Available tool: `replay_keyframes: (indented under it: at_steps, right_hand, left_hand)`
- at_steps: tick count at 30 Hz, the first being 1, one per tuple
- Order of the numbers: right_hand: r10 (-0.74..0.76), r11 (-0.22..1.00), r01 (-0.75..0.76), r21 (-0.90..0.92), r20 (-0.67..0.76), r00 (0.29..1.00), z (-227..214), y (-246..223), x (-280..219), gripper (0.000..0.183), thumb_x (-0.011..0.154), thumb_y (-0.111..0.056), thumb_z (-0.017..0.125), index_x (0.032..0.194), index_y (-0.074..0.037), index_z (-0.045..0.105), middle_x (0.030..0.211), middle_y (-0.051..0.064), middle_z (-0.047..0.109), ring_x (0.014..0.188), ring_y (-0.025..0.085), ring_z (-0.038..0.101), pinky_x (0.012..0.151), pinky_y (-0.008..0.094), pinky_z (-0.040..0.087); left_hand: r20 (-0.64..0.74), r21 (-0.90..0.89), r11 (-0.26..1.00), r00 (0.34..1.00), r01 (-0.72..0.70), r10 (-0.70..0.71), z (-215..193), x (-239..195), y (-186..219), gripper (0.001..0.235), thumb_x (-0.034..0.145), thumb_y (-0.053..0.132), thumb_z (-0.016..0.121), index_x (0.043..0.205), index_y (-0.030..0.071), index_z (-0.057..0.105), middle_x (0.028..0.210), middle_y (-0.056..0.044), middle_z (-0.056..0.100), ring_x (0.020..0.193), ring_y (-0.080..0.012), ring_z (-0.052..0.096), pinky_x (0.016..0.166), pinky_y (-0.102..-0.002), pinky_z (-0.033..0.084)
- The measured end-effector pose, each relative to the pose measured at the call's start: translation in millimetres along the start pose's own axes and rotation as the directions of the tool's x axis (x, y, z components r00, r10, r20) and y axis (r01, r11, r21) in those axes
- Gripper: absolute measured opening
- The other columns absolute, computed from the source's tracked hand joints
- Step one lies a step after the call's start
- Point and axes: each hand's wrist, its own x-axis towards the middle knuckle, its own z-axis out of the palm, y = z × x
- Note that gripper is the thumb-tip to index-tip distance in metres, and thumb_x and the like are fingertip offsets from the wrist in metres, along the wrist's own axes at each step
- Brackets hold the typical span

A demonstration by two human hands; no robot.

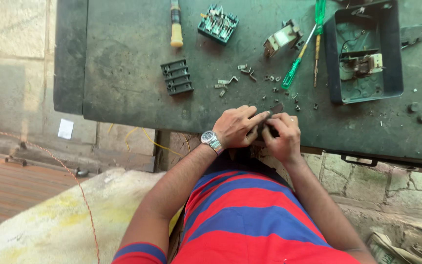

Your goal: The person repeatedly picks up small metal electrical components and rubs them with a dark abrasive pad on a workbench. The person handles each piece individually, turning them over to clean multiple surfaces before placing them back on the table. Tools and disassembled parts remain on the bench throughout.

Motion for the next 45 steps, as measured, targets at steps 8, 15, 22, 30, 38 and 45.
replay_keyframes:
  at_steps: [8,15,22,30,38,45]
  right_hand:
    - [0.000,0.999,-0.003,-0.042,-0.073,0.997,-7.8,-1.9,6.5,0.014,0.081,-0.007,0.078,0.094,-0.007,0.073,0.098,0.008,0.071,0.093,0.028,0.065,0.089,0.039,0.046]
    - [-0.124,0.988,0.123,-0.088,-0.006,0.992,-1.0,-14.1,6.1,0.013,0.076,-0.008,0.077,0.088,-0.005,0.072,0.093,0.010,0.070,0.092,0.028,0.067,0.089,0.042,0.045]
    - [-0.115,0.987,0.104,-0.120,-0.085,0.990,4.0,-12.7,7.7,0.012,0.078,-0.007,0.076,0.089,-0.007,0.071,0.093,0.011,0.071,0.093,0.030,0.068,0.090,0.040,0.048]
    - [-0.085,0.990,0.075,-0.123,-0.076,0.993,6.7,-19.2,6.2,0.016,0.074,-0.006,0.077,0.090,-0.006,0.075,0.094,0.013,0.071,0.093,0.033,0.065,0.086,0.040,0.052]
    - [-0.064,0.992,0.056,-0.109,-0.072,0.995,6.7,-14.0,8.8,0.012,0.080,-0.007,0.076,0.091,-0.005,0.073,0.099,0.012,0.071,0.097,0.030,0.067,0.088,0.040,0.053]
    - [-0.123,0.988,0.120,-0.101,-0.031,0.992,5.1,-14.3,7.3,0.013,0.077,-0.006,0.076,0.089,-0.005,0.072,0.097,0.012,0.072,0.097,0.031,0.068,0.092,0.044,0.051]
  left_hand:
    - [0.230,-0.112,0.990,0.971,0.087,-0.059,-2.9,17.0,-13.4,0.052,0.083,0.022,0.066,0.135,0.019,0.064,0.100,-0.010,0.071,0.094,-0.0307,0.070,0.078,-0.045,0.056]
    - [0.375,-0.133,0.987,0.926,0.095,-0.039,-2.9,33.2,-32.6,0.061,0.074,0.019,0.071,0.134,0.030,0.064,0.100,-0.013,0.075,0.094,-0.0355,0.071,0.080,-0.049,0.057]
    - [0.401,-0.124,0.988,0.915,0.093,-0.036,-2.0,39.9,-37.3,0.059,0.075,0.020,0.073,0.133,0.030,0.062,0.094,-0.014,0.075,0.090,-0.0372,0.071,0.078,-0.051,0.057]
    - [0.360,-0.140,0.987,0.933,0.081,-0.026,10.7,36.1,-42.2,0.058,0.076,0.021,0.074,0.132,0.029,0.061,0.096,-0.015,0.073,0.092,-0.0374,0.071,0.077,-0.050,0.058]
    - [0.404,-0.125,0.986,0.913,0.108,-0.049,2.1,40.8,-41.3,0.058,0.076,0.021,0.073,0.132,0.030,0.061,0.098,-0.014,0.074,0.092,-0.0369,0.071,0.078,-0.050,0.057]
    - [0.405,-0.166,0.978,0.913,0.126,-0.049,-2.9,46.6,-39.8,0.053,0.076,0.024,0.077,0.127,0.030,0.064,0.096,-0.013,0.075,0.093,-0.0360,0.071,0.077,-0.050,0.057]
